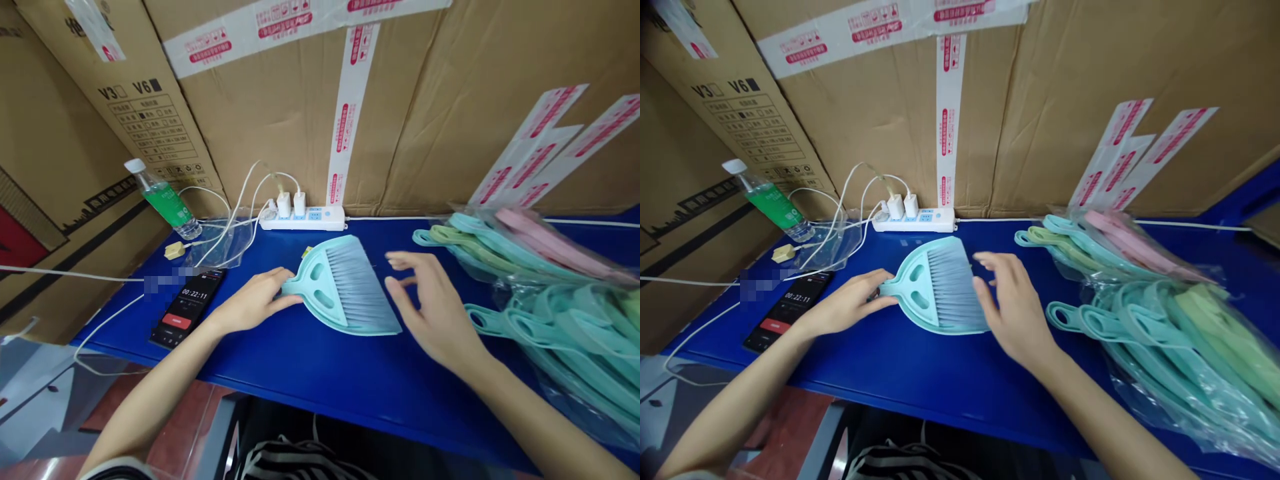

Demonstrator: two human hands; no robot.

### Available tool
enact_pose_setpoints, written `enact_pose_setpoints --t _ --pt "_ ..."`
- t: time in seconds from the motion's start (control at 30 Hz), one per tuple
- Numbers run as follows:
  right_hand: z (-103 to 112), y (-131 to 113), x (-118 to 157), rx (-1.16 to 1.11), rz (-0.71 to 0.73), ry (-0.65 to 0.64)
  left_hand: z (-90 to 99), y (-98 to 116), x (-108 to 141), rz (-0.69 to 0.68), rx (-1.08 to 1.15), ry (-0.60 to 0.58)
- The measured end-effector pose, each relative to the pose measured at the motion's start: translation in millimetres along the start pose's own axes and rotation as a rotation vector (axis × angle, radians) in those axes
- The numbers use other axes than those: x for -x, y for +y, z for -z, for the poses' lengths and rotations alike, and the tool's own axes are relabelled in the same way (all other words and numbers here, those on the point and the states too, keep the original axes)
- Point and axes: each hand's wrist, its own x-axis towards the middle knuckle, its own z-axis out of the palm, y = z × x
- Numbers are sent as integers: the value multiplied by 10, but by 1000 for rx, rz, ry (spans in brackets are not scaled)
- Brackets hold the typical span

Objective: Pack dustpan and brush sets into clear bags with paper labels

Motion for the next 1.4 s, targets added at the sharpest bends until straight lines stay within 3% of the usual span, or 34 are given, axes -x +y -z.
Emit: enact_pose_setpoints --t 0.03,0.1,0.17,0.33,0.5,0.63,0.77,0.9,1.03,1.23,1.4 --pt "-39 -39 35 162 205 22 -21 16 13 16 -17 18" --pt "-136 -110 108 393 520 -111 -51 66 38 43 -46 25" --pt "-230 -151 168 519 612 -199 -65 123 51 60 -64 18" --pt "-307 -162 228 506 468 -220 -28 256 -9 8 -142 -43" --pt "-141 -170 216 522 480 -59 172 319 -202 -41 -294 -57" --pt "64 -184 208 671 500 90 452 158 -544 -80 -362 40" --pt "99 -221 262 785 522 39 593 -15 -1095 -97 -436 67" --pt "-28 -196 340 814 516 -90 464 -29 -1665 -191 -432 -42" --pt "-106 -130 356 874 468 -165 246 -22 -2012 -205 -463 -45" --pt "-69 -89 294 911 411 -96 69 -58 -2148 -119 -538 26" --pt "-35 -15 241 964 382 -68 63 42 -2011 -98 -525 79"
